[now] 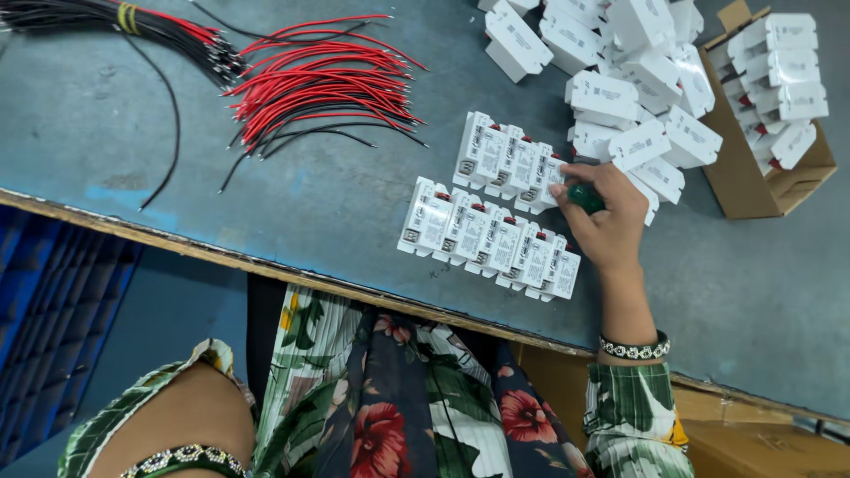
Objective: The person uses a green-handled screwdriver to attach black and red wires to small white rectangular electronic modules on a workbench. They repeatedly insert wire ends into terminal slots and tighten them, then move completed units aside and bring new modules into view.
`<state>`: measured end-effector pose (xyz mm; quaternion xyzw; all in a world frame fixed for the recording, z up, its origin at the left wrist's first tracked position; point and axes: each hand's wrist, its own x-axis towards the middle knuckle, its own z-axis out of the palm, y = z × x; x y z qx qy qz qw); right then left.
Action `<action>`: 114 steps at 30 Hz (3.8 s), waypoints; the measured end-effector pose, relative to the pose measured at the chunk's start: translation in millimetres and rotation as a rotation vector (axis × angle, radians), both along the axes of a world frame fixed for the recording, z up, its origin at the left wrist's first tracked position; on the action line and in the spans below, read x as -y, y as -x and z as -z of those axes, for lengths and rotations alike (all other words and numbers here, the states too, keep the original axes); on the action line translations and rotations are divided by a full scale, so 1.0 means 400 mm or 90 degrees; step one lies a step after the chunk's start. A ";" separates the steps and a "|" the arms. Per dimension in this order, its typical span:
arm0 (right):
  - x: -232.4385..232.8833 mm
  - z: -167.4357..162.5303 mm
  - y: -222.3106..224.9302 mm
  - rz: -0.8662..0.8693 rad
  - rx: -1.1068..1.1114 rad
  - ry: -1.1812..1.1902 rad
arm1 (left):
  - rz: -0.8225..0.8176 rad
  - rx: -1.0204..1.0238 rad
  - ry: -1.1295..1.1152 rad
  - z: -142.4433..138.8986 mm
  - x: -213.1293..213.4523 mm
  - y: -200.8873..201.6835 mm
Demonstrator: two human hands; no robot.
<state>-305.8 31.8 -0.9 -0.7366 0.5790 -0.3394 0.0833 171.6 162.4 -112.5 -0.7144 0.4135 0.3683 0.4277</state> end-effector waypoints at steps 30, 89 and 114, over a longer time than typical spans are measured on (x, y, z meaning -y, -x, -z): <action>0.002 0.005 0.013 -0.003 -0.009 -0.011 | 0.101 -0.141 0.026 -0.197 0.208 0.095; 0.006 0.009 0.034 0.035 -0.075 0.005 | 0.594 -0.367 1.233 -0.304 0.692 -0.070; 0.002 -0.007 0.028 0.066 -0.062 0.023 | -0.170 -1.033 0.835 -0.278 0.671 -0.008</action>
